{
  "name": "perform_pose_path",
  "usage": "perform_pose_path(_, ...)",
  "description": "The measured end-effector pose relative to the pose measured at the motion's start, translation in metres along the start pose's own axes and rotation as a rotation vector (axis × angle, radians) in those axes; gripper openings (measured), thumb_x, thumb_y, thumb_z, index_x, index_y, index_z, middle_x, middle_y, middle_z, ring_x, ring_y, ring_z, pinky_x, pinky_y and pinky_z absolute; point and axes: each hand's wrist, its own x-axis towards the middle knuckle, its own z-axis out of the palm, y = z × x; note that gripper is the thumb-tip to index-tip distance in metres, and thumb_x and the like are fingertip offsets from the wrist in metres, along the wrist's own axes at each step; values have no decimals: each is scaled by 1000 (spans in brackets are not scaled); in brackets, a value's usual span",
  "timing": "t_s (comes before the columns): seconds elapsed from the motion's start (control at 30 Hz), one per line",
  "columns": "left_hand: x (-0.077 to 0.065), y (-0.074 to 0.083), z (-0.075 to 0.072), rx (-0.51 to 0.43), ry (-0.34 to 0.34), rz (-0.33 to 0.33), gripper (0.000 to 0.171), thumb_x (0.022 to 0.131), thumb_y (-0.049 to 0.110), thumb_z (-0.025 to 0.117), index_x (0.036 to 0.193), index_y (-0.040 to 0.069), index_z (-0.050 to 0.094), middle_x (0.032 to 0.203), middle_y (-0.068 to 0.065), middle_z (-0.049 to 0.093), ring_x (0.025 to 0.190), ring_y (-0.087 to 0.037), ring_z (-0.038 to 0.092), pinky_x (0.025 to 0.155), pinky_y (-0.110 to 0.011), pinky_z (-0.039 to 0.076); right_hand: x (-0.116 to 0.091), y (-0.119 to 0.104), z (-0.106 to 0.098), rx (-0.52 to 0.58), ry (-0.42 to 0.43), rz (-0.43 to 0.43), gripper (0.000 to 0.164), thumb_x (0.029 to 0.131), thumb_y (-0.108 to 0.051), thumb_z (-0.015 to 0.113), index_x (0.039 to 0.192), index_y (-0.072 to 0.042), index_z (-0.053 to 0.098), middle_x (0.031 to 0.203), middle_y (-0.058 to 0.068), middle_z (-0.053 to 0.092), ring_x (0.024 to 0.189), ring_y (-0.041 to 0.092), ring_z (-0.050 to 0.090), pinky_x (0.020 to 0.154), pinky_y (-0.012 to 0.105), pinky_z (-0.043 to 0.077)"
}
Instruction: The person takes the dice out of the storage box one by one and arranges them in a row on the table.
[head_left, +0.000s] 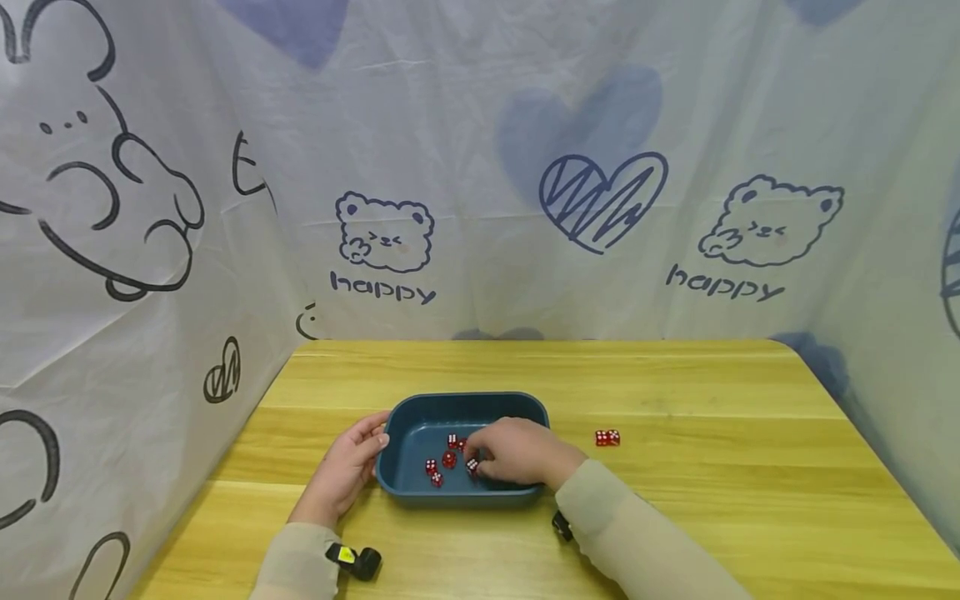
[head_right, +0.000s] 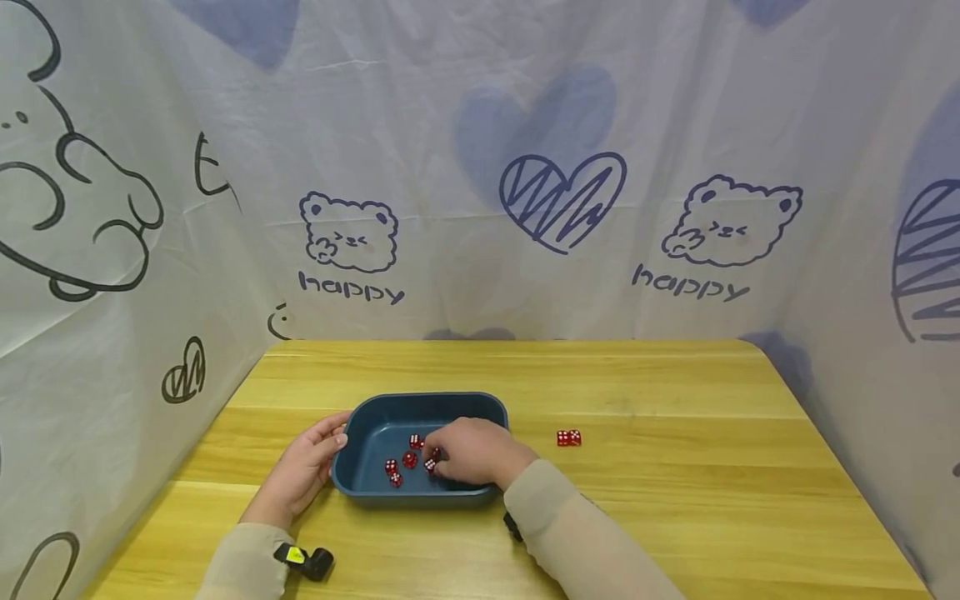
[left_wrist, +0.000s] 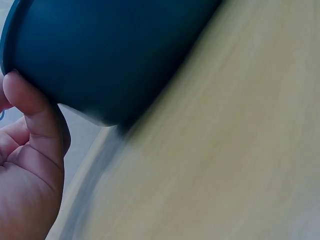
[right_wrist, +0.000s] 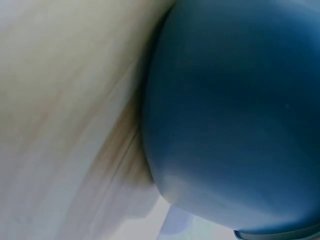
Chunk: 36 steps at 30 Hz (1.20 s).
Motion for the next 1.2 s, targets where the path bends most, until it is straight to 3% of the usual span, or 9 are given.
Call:
perform_pose_path(0.2,1,-1,-1,-6,-3,-3,47,103,5,54,148,-3,43,117,-18,53,76,-15,55,60,-21,46,-2,-1,-2,14,92,24,19,97,-28,67,116,-30,73,97,-18,68,68,4,53,69,26,46)
perform_pose_path(0.3,1,-1,-2,-7,7,-9,47,103,5,54,148,-3,43,116,-16,54,77,-15,55,61,-21,46,-4,-2,-3,46,145,36,22,99,-29,64,120,-29,72,78,-14,66,55,7,46,59,26,41)
perform_pose_path(0.43,0,-1,-2,6,13,-16,47,104,6,54,149,-2,44,114,-13,53,79,-15,55,61,-21,46,-6,-3,-3,93,205,50,24,101,-26,61,122,-27,71,55,-9,49,46,8,38,49,25,32)
perform_pose_path(0.73,1,-1,0,-8,5,-13,46,103,5,54,148,-2,44,112,-11,54,81,-15,56,62,-22,47,-15,-4,-9,147,307,53,23,101,-26,63,122,-26,71,55,-10,46,46,8,37,49,25,34)
perform_pose_path(1.2,1,-1,0,-10,7,-16,46,104,5,54,148,-2,44,110,-11,53,80,-16,54,61,-21,46,-42,0,-18,146,376,65,21,100,-28,66,120,-27,72,56,-11,44,47,6,37,48,24,34)
